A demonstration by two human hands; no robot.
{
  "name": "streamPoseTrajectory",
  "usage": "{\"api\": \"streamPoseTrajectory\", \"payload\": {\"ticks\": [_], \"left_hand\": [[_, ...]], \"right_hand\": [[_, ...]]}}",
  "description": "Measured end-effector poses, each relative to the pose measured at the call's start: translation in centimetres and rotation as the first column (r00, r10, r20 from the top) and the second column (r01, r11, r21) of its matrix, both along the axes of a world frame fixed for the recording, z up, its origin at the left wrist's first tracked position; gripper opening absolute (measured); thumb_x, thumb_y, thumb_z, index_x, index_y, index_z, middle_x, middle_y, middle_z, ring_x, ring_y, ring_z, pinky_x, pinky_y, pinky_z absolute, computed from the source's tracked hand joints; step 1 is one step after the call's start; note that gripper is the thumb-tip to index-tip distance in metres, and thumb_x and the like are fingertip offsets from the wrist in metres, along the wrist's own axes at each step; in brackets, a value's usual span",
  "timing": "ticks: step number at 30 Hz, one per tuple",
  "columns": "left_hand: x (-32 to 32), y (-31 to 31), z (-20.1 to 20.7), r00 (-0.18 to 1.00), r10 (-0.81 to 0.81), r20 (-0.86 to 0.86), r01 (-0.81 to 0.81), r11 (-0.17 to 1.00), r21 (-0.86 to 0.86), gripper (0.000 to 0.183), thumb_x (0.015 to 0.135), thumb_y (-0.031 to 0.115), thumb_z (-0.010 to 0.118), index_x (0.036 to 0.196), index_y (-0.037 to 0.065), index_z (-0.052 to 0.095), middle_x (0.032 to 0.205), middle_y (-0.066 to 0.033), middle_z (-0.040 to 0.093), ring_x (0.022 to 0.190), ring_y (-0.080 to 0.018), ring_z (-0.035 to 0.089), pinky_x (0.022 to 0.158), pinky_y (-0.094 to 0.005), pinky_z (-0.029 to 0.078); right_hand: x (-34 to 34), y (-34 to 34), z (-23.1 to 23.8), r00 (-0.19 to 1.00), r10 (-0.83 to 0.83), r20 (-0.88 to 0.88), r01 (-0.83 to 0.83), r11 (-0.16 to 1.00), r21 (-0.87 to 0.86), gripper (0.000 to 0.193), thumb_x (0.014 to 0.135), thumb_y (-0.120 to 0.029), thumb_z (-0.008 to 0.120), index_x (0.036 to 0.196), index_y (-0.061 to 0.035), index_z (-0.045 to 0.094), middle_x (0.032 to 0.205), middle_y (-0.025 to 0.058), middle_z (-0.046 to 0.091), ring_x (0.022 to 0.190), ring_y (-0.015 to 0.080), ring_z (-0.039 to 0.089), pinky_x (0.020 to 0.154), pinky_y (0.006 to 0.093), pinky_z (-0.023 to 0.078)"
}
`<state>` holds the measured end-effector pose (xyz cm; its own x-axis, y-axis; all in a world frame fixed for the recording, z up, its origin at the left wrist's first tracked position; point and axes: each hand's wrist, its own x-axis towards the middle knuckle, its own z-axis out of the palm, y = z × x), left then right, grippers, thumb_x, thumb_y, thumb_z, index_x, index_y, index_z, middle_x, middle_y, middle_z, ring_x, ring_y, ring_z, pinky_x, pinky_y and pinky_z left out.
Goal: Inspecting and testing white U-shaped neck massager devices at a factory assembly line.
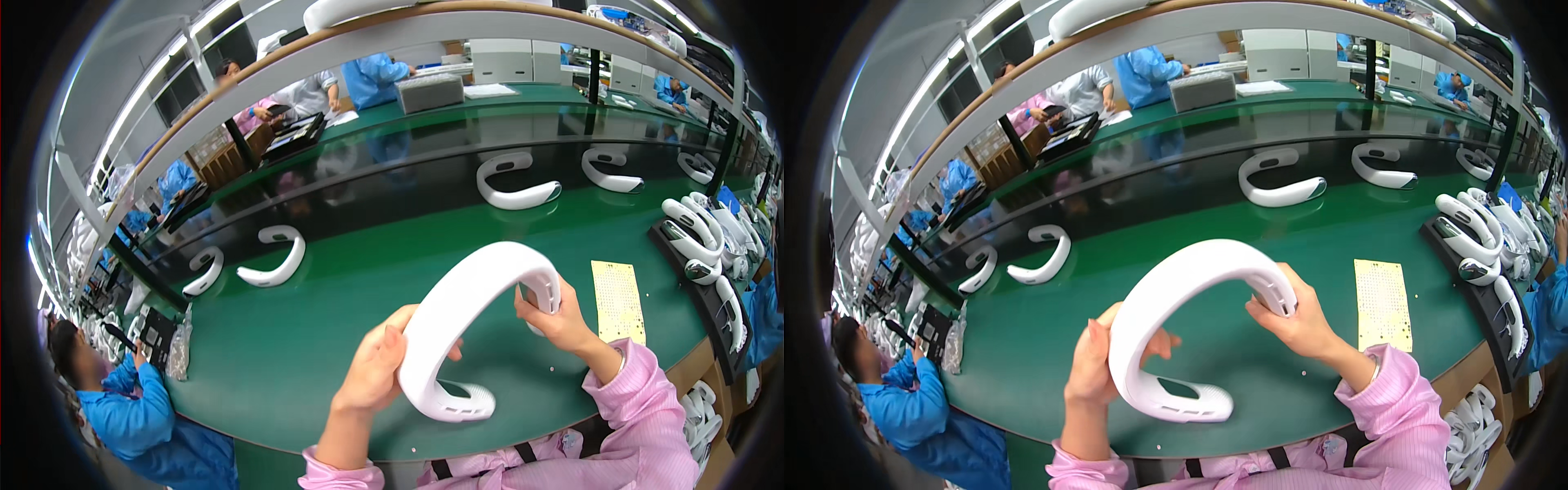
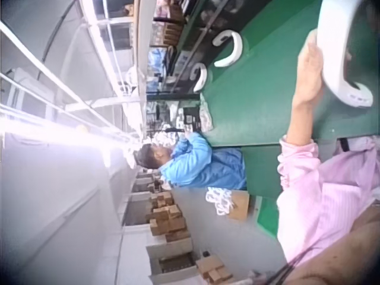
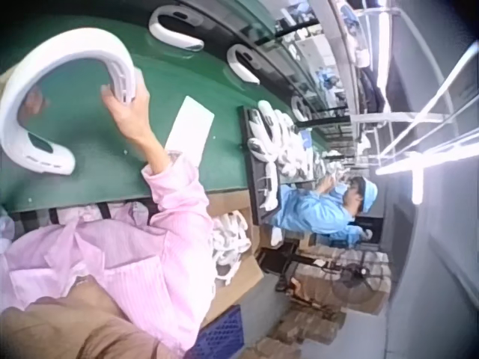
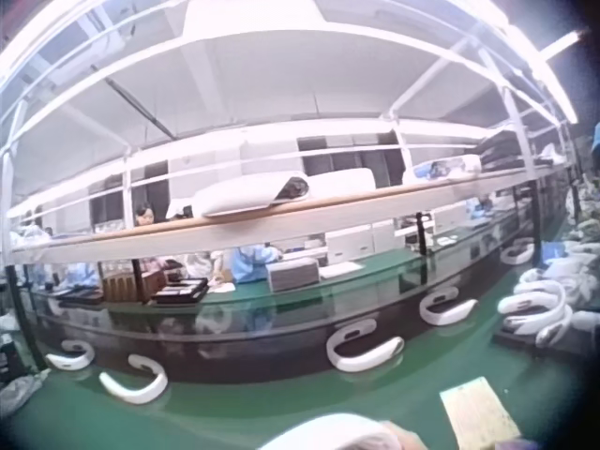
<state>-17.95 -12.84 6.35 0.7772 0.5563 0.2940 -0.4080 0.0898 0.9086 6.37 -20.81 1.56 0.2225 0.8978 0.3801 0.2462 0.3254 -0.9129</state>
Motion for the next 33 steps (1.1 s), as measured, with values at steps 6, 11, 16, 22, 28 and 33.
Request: {"api": "streamPoseTrajectory", "payload": {"ticks": [6,11,16,22,28,33], "left_hand": [[0.2,-4.0,-3.2,0.978,0.068,0.198,-0.010,0.959,-0.283,0.059,0.087,0.028,0.044,0.131,-0.008,0.028,0.096,-0.0165,0.055,0.080,-0.0288,0.060,0.071,-0.0427,0.052],[0.1,-4.4,-4.7,0.953,0.176,0.245,-0.101,0.951,-0.293,0.057,0.088,0.030,0.044,0.130,-0.006,0.029,0.096,-0.0142,0.055,0.070,-0.0248,0.060,0.057,-0.0368,0.051],[0.3,-4.9,-5.3,0.941,0.261,0.213,-0.173,0.916,-0.362,0.051,0.090,0.030,0.041,0.124,-0.006,0.033,0.097,-0.0154,0.055,0.071,-0.0232,0.060,0.057,-0.0360,0.051],[1.3,-4.9,-4.2,0.947,0.298,0.120,-0.244,0.910,-0.334,0.046,0.090,0.028,0.040,0.119,-0.008,0.037,0.102,-0.0197,0.055,0.076,-0.0241,0.062,0.065,-0.0358,0.056],[0.9,-5.0,-3.7,0.933,0.350,0.081,-0.299,0.881,-0.366,0.054,0.087,0.027,0.042,0.126,-0.008,0.033,0.100,-0.0161,0.058,0.068,-0.0218,0.063,0.057,-0.0325,0.056],[0.4,-4.6,-4.5,0.934,0.338,0.119,-0.262,0.870,-0.417,0.053,0.087,0.026,0.041,0.126,-0.008,0.034,0.101,-0.0154,0.058,0.068,-0.0207,0.062,0.057,-0.0319,0.056]], "right_hand": [[-2.2,-1.9,-2.6,0.850,0.046,-0.524,-0.216,0.939,-0.267,0.042,0.080,-0.013,0.061,0.114,0.0028,0.043,0.073,0.0068,0.054,0.061,0.0130,0.055,0.054,0.0255,0.046],[-3.1,-2.1,-3.8,0.822,0.057,-0.567,-0.277,0.910,-0.310,0.038,0.080,-0.013,0.062,0.111,0.0021,0.046,0.076,0.0067,0.054,0.062,0.0129,0.056,0.056,0.0268,0.048],[-3.5,-1.8,-4.5,0.799,0.044,-0.600,-0.322,0.874,-0.364,0.035,0.081,-0.014,0.062,0.108,0.0012,0.048,0.075,0.0065,0.055,0.061,0.0130,0.056,0.055,0.0270,0.049],[-3.1,-1.7,-5.3,0.755,0.020,-0.655,-0.381,0.827,-0.414,0.033,0.081,-0.016,0.062,0.106,0.0001,0.049,0.075,0.0070,0.055,0.061,0.0135,0.057,0.054,0.0276,0.049],[-3.7,-1.5,-5.1,0.746,0.020,-0.666,-0.413,0.799,-0.438,0.034,0.080,-0.017,0.063,0.106,-0.0001,0.049,0.075,0.0074,0.055,0.062,0.0136,0.057,0.055,0.0282,0.050],[-4.0,-1.3,-5.5,0.777,0.008,-0.629,-0.360,0.825,-0.435,0.034,0.080,-0.017,0.063,0.106,0.0002,0.049,0.076,0.0077,0.055,0.062,0.0138,0.057,0.056,0.0281,0.051]]}}
